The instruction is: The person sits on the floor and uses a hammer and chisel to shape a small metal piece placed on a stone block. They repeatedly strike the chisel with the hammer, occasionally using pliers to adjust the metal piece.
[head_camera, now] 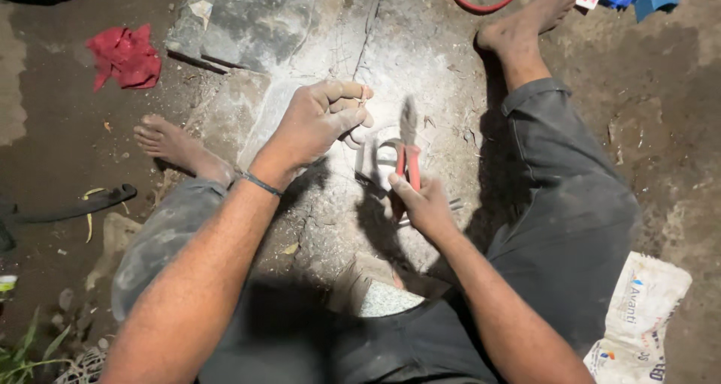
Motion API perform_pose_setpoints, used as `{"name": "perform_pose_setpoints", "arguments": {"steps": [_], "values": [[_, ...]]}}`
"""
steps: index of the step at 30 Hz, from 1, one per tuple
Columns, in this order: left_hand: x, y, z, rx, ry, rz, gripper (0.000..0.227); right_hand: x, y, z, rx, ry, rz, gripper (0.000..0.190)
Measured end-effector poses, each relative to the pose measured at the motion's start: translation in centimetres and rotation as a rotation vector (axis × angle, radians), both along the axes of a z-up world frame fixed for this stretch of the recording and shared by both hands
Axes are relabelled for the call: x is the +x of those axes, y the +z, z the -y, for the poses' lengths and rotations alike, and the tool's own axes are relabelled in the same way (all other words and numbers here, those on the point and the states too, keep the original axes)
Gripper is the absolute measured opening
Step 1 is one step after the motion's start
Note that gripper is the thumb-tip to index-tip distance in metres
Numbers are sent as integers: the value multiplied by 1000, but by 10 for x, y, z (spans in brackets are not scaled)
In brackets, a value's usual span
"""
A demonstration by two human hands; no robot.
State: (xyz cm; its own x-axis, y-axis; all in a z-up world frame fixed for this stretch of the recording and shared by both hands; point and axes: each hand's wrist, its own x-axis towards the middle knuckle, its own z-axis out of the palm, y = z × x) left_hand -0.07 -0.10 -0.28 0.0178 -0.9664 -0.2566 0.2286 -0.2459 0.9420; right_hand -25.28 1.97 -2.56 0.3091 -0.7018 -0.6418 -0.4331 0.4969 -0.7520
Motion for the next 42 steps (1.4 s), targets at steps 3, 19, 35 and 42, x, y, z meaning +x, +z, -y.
{"name": "perform_pose_setpoints", "arguments": {"steps": [3, 19, 35, 42], "values": [[0, -3, 5, 20, 1, 78, 31, -5, -4, 15, -435, 168, -42, 24], [-9, 7, 2, -4, -25, 395, 23, 1, 11, 25, -635, 315, -126, 25], [-15, 4, -4, -129, 92, 386, 22, 5, 8, 15, -547, 287, -104, 33], [-25, 9, -6, -369, 160, 775, 20, 9, 9, 15, -603, 289, -157, 28]]}}
